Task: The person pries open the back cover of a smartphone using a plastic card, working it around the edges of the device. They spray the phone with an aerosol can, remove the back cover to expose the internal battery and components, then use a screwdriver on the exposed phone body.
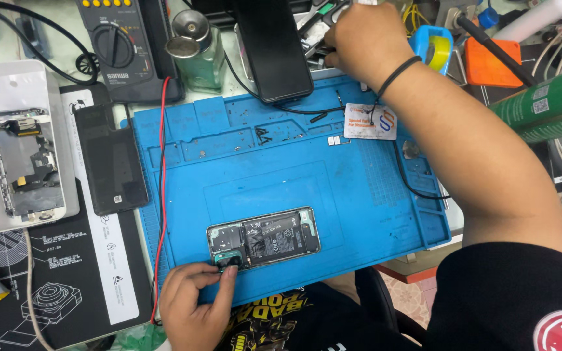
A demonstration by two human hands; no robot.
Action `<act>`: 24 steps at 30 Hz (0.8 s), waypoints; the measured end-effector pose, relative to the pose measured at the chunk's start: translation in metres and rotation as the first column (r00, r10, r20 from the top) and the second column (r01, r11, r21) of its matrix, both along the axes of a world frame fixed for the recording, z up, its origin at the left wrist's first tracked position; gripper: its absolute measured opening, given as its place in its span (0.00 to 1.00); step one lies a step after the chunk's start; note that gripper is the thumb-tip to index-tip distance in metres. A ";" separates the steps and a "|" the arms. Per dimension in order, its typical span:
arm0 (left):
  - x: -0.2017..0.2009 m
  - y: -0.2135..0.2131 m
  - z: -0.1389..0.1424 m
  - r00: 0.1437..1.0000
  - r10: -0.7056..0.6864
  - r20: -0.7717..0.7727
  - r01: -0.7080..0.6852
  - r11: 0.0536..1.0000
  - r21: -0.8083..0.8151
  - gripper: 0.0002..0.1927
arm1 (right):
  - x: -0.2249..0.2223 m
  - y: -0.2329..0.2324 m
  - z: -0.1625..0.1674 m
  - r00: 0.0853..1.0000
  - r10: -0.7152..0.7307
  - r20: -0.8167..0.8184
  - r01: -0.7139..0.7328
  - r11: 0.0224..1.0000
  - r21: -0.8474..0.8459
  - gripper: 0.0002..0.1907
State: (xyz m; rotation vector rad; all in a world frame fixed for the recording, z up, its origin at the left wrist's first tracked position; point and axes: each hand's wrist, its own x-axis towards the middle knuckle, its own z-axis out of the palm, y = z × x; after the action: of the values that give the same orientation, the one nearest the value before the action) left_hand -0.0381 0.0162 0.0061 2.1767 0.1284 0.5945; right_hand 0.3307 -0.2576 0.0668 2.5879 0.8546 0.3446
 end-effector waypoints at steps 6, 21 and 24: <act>-0.002 0.001 0.003 1.000 -0.019 0.000 0.019 1.000 0.012 0.15 | 0.002 0.008 0.002 0.998 0.035 0.044 -0.035 0.999 -0.014 0.12; -0.008 0.003 0.007 0.995 -0.050 0.088 0.049 0.999 0.011 0.14 | -0.015 0.033 0.017 0.996 -0.079 -0.042 0.085 0.981 0.175 0.07; -0.008 0.005 0.008 0.995 -0.048 0.091 0.048 0.999 0.006 0.14 | -0.013 0.035 0.020 0.998 -0.060 -0.023 0.061 0.995 0.077 0.09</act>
State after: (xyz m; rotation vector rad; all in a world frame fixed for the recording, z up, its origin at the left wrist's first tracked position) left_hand -0.0461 0.0214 0.0138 2.1457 0.0259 0.6657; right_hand 0.3179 -0.2221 0.0869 2.6872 0.7824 0.3413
